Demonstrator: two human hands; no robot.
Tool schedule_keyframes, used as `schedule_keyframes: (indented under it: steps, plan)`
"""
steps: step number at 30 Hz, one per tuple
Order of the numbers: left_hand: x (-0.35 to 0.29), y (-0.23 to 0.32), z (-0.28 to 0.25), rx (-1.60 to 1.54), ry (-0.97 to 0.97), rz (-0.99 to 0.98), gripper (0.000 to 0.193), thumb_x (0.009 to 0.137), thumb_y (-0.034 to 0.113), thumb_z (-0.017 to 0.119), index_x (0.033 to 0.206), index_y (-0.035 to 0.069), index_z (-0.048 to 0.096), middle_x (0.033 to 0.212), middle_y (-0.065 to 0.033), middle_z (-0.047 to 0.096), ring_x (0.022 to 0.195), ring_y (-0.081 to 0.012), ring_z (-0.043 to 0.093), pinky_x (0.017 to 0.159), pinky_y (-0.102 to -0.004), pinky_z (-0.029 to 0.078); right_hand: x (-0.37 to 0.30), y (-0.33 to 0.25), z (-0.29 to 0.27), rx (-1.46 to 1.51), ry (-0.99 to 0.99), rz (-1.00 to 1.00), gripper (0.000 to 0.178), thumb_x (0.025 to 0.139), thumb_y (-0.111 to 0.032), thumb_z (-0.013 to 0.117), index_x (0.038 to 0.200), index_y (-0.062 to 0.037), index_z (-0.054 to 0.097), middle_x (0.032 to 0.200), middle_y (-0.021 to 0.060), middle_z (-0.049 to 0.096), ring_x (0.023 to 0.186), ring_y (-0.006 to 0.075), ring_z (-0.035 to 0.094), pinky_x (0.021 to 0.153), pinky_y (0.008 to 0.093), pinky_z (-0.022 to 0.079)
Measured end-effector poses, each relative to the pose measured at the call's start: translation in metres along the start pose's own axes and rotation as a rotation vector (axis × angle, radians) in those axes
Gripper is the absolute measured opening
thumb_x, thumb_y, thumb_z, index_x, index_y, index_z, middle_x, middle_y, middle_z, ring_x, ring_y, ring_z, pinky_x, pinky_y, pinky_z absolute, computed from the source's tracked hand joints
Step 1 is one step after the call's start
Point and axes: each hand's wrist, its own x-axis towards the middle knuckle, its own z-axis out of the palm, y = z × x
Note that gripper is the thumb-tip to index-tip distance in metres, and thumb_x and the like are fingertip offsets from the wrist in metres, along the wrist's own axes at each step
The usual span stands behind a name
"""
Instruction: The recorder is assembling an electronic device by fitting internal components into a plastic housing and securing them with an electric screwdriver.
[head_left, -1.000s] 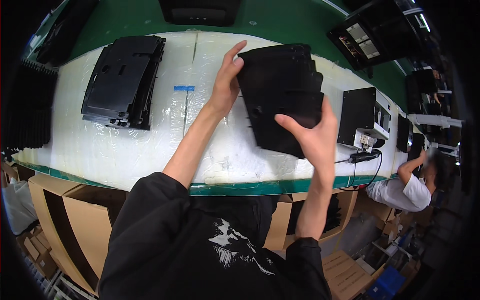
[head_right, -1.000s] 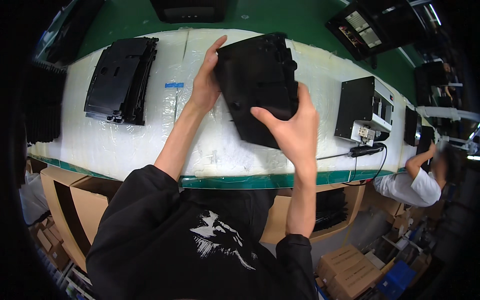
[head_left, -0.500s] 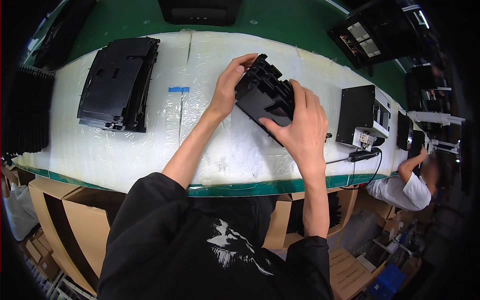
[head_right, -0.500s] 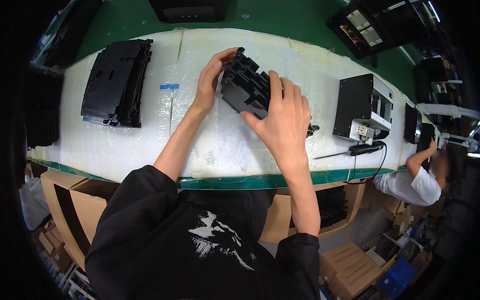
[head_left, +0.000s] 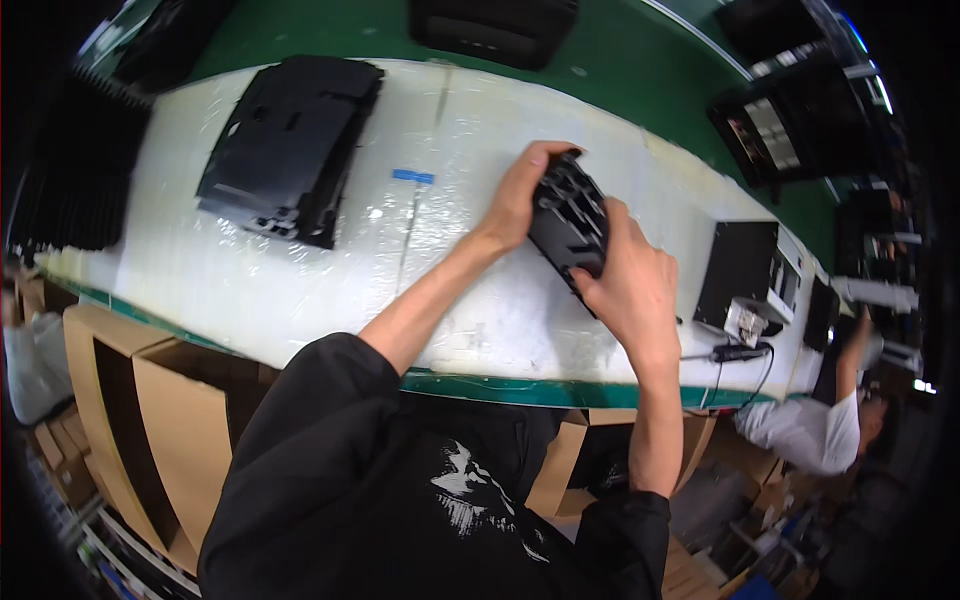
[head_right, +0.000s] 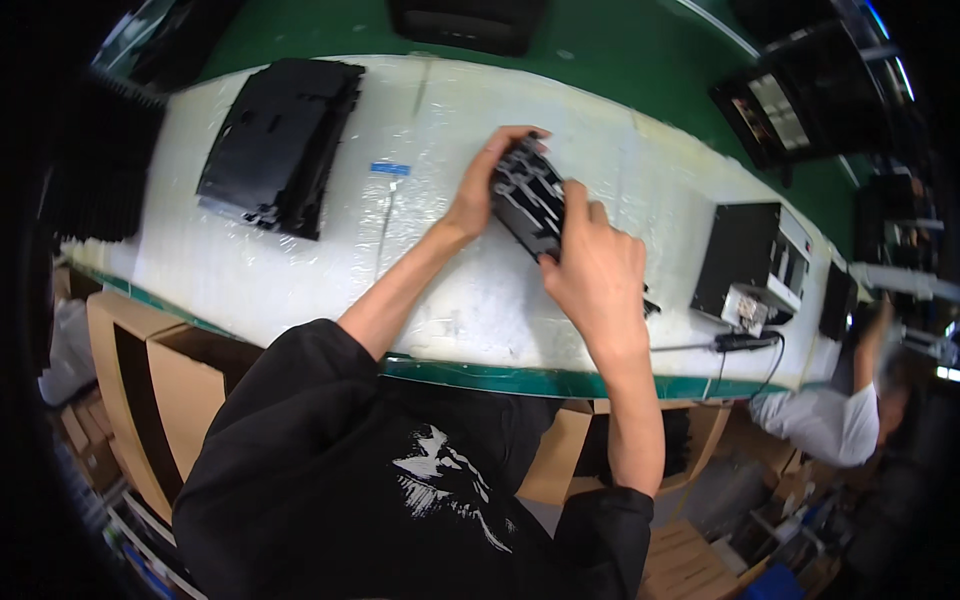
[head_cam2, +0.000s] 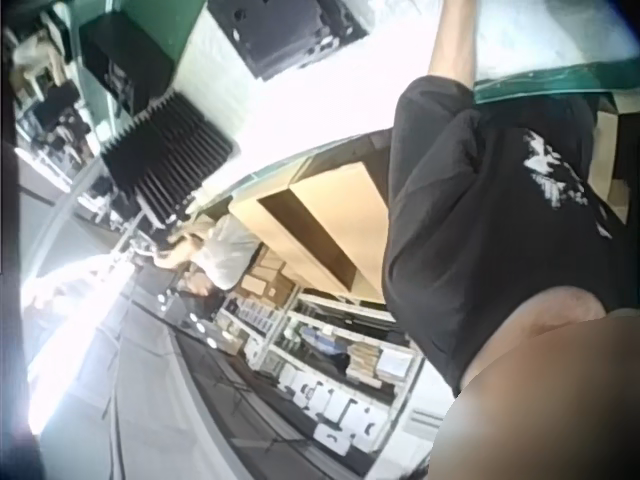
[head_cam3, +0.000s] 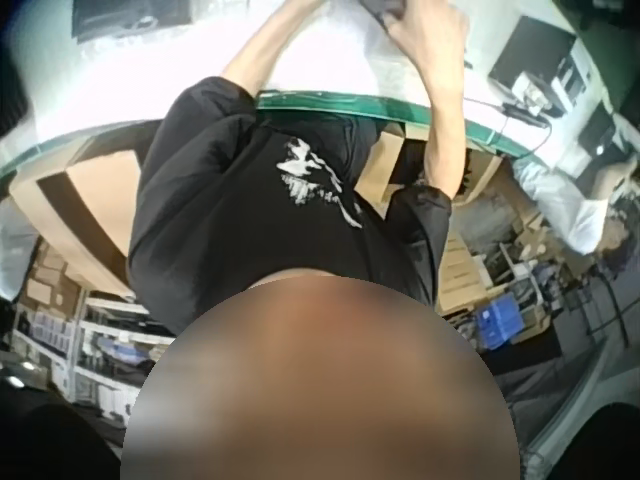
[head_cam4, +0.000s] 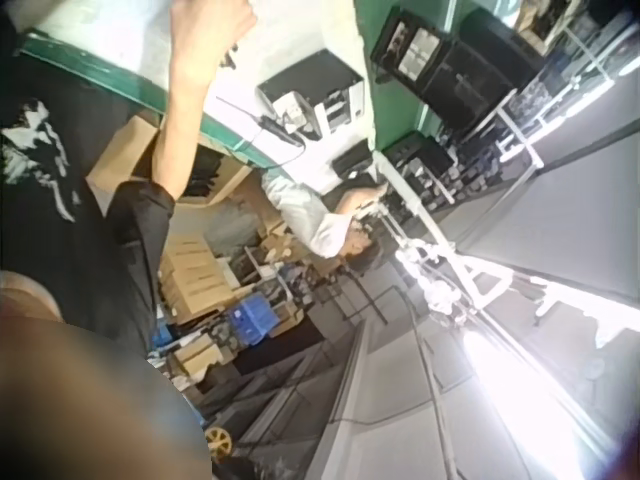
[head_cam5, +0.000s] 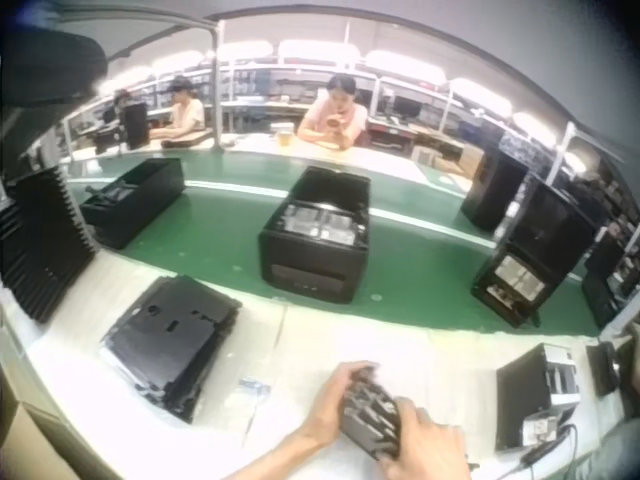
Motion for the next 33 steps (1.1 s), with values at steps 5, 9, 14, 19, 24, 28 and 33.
schedule_keyframes:
  steps: [5,9,14,19,24,28,33]
  plan:
    - [0.006,0.005,-0.011,0.19,0.136,0.053,0.052,0.097,0.036,0.022,0.114,0.002,0.057,0.107,-0.0094,0.06,0.102,-0.0169,0.054,0.092,-0.0309,0.039,0.002,0.006,-0.011,0.157,0.003,0.077,0.062,0.063,-0.012,0.075,0.116,0.0013,0.046,0.091,0.0237,0.065,0.085,0.04,0.063,0.073,0.0419,0.049]
    - [0.012,0.014,-0.035,0.052,0.303,-0.007,0.052,0.096,0.037,0.024,0.111,0.001,0.058,0.104,-0.0104,0.063,0.098,-0.0187,0.057,0.087,-0.0322,0.041,0.01,0.003,-0.046,0.352,0.044,0.077,0.075,0.057,-0.017,0.081,0.121,0.0063,0.048,0.11,0.0236,0.061,0.101,0.0328,0.061,0.09,0.0366,0.044]
    - [0.02,0.007,-0.034,-0.173,0.374,-0.09,0.047,0.095,0.032,0.025,0.102,0.002,0.062,0.09,-0.0085,0.064,0.081,-0.0147,0.057,0.074,-0.0287,0.044,0.02,-0.035,-0.078,0.862,0.258,0.032,0.073,0.061,-0.021,0.081,0.12,0.0092,0.049,0.107,0.0164,0.06,0.095,0.0231,0.06,0.09,0.0289,0.044]
    - [-0.024,0.019,-0.029,0.354,0.156,0.318,0.036,0.096,0.022,0.039,0.122,0.001,0.053,0.115,-0.0154,0.058,0.109,-0.022,0.054,0.095,-0.0335,0.041,0.077,-0.099,-0.042,1.52,0.095,0.156,0.05,0.065,-0.014,0.079,0.106,0.0058,0.058,0.091,0.0116,0.064,0.079,0.0177,0.062,0.076,0.0279,0.05]
    - [-0.004,-0.046,-0.026,0.392,0.219,0.286,0.032,0.097,0.024,0.039,0.115,0.002,0.054,0.106,-0.0079,0.058,0.099,-0.0171,0.054,0.09,-0.0297,0.042,0.129,-0.168,0.005,1.878,-0.174,0.17,0.048,0.067,-0.012,0.079,0.106,0.0064,0.057,0.096,0.0123,0.063,0.084,0.0187,0.063,0.074,0.0276,0.052]
    - [0.007,-0.002,-0.015,0.22,0.285,0.072,0.028,0.095,0.022,0.039,0.092,0.005,0.061,0.082,-0.0074,0.062,0.083,-0.0177,0.058,0.077,-0.0295,0.045,0.145,-0.204,0.023,1.817,-0.181,0.216,0.037,0.072,-0.013,0.076,0.102,0.0035,0.063,0.095,0.0098,0.066,0.084,0.016,0.063,0.077,0.0261,0.051]
    - [0.001,0.027,-0.019,0.297,0.274,-0.174,0.031,0.094,0.024,0.037,0.089,0.005,0.061,0.079,-0.0092,0.063,0.077,-0.02,0.059,0.073,-0.0312,0.046,0.146,-0.233,0.038,1.719,-0.098,0.145,0.039,0.071,-0.01,0.076,0.102,0.0062,0.06,0.094,0.0116,0.065,0.083,0.0169,0.064,0.076,0.0266,0.052]
